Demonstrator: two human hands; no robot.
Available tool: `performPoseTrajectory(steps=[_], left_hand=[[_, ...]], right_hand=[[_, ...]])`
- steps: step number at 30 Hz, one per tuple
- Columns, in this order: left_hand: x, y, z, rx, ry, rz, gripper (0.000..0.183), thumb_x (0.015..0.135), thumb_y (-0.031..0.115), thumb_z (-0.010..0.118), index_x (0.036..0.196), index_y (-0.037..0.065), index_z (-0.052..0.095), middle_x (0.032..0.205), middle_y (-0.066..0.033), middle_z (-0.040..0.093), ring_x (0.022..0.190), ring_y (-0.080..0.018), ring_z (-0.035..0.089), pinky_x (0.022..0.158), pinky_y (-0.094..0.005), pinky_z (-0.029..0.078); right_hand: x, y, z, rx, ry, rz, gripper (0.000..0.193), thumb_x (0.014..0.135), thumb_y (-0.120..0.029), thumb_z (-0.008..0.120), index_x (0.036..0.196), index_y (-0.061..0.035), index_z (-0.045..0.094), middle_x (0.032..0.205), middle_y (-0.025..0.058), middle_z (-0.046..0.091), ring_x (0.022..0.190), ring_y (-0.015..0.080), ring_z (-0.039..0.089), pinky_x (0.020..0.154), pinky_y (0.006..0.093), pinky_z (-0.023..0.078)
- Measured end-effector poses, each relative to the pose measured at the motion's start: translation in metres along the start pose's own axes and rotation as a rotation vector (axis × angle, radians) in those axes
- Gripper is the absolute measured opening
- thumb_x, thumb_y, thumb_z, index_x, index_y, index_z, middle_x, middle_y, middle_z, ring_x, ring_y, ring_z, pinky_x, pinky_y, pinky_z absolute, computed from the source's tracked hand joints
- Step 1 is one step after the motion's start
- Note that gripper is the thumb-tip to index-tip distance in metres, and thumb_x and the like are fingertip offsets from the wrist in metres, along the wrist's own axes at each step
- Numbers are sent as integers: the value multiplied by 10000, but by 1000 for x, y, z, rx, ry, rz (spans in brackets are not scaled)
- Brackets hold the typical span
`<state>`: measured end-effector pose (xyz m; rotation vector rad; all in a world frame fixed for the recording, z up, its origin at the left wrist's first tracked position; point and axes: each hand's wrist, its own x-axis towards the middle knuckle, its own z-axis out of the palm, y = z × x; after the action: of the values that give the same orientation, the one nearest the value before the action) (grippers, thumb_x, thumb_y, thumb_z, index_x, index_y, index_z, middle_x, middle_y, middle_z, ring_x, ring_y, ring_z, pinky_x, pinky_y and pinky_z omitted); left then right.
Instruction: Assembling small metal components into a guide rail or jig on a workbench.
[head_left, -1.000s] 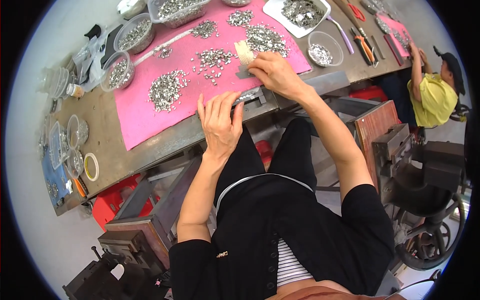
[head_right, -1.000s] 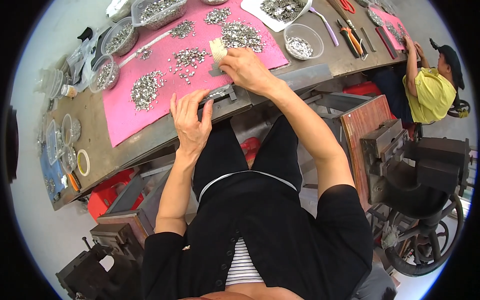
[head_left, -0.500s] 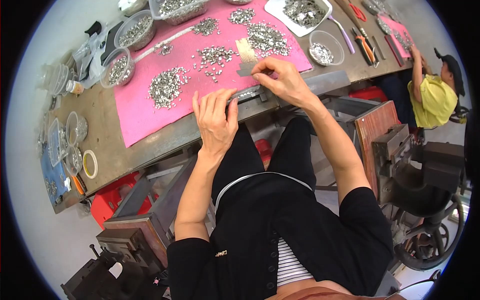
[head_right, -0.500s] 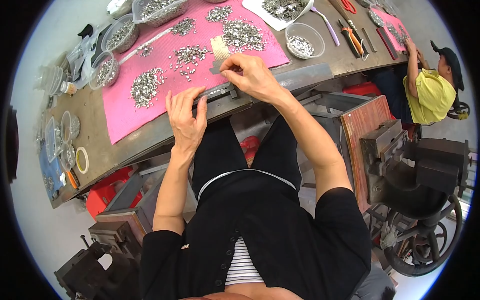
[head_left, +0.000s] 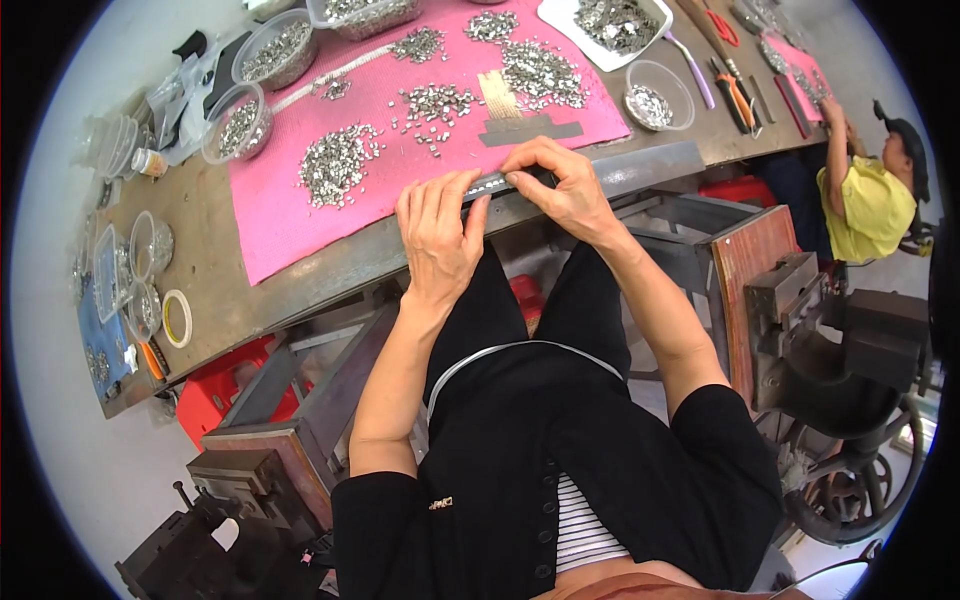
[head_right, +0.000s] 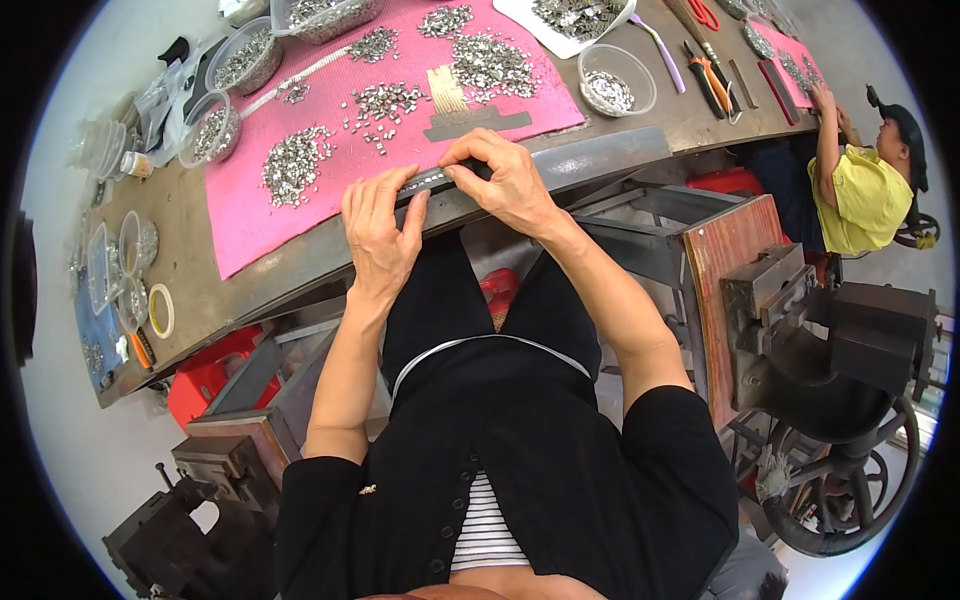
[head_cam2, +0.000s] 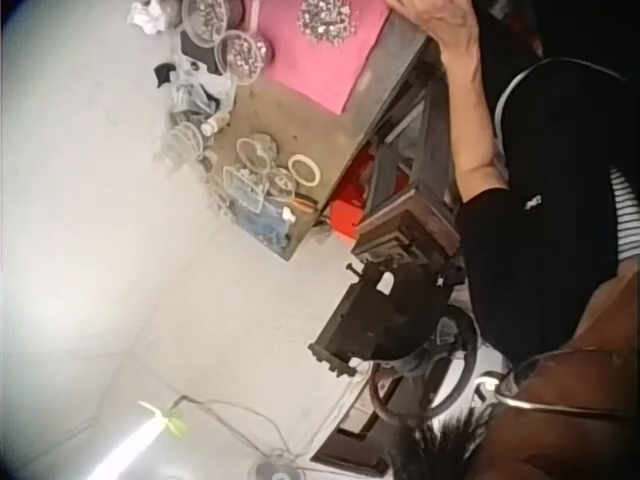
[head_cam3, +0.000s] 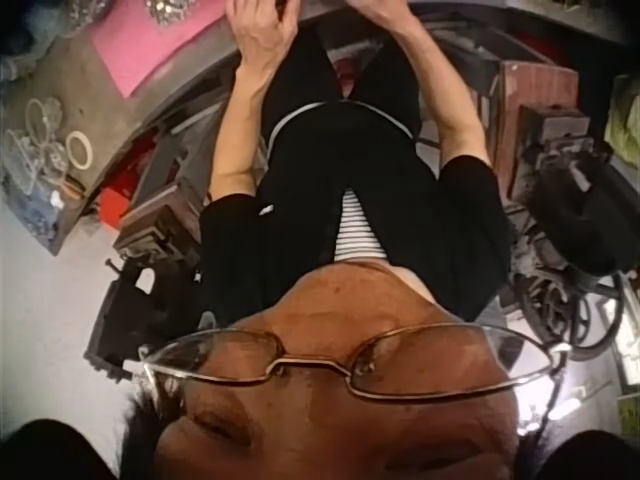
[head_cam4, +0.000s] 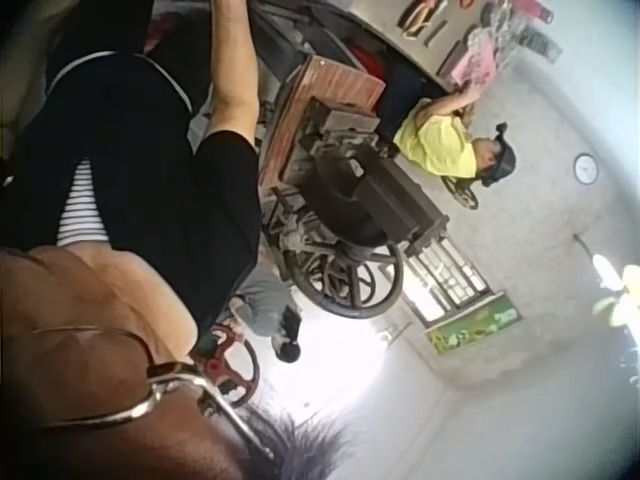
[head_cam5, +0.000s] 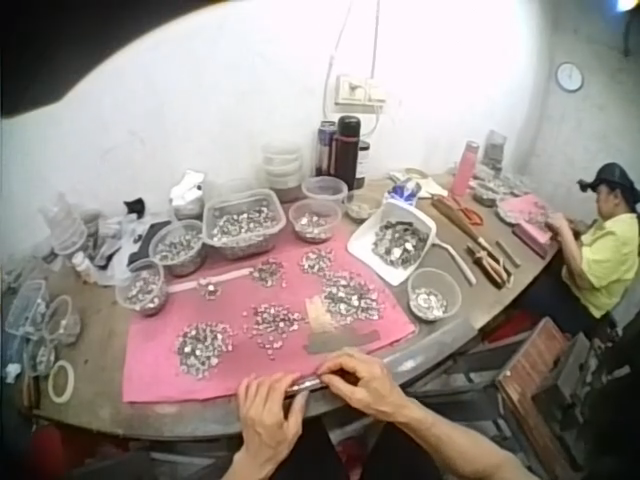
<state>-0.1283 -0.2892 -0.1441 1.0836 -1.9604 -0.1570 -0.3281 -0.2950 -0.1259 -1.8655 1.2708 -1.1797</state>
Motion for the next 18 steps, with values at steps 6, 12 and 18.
performPoseTrajectory(steps=[6,12,18], left_hand=[[-1,1,0,-10,-8,-9,339,850,106,743,1177,65,662,1094,-97,668,1047,-287,614,1018,-470,407],[8,2,-9,-76,-65,-70,335,882,119,720,1207,75,653,1075,-94,693,1046,-272,636,1131,-553,318],[27,1,-3,-17,-76,-34,308,889,142,714,1190,96,666,1082,-72,698,1046,-265,632,1144,-566,283]], right_hand=[[-3,-1,1,-148,25,-119,129,838,-38,724,964,-27,703,977,81,698,936,256,658,862,366,496],[-9,0,-5,-399,43,-373,210,849,-15,707,1056,-49,718,991,86,699,950,278,645,871,391,470],[36,29,-23,-438,160,-296,119,850,-72,710,965,-67,741,866,75,625,862,272,608,820,398,465]])
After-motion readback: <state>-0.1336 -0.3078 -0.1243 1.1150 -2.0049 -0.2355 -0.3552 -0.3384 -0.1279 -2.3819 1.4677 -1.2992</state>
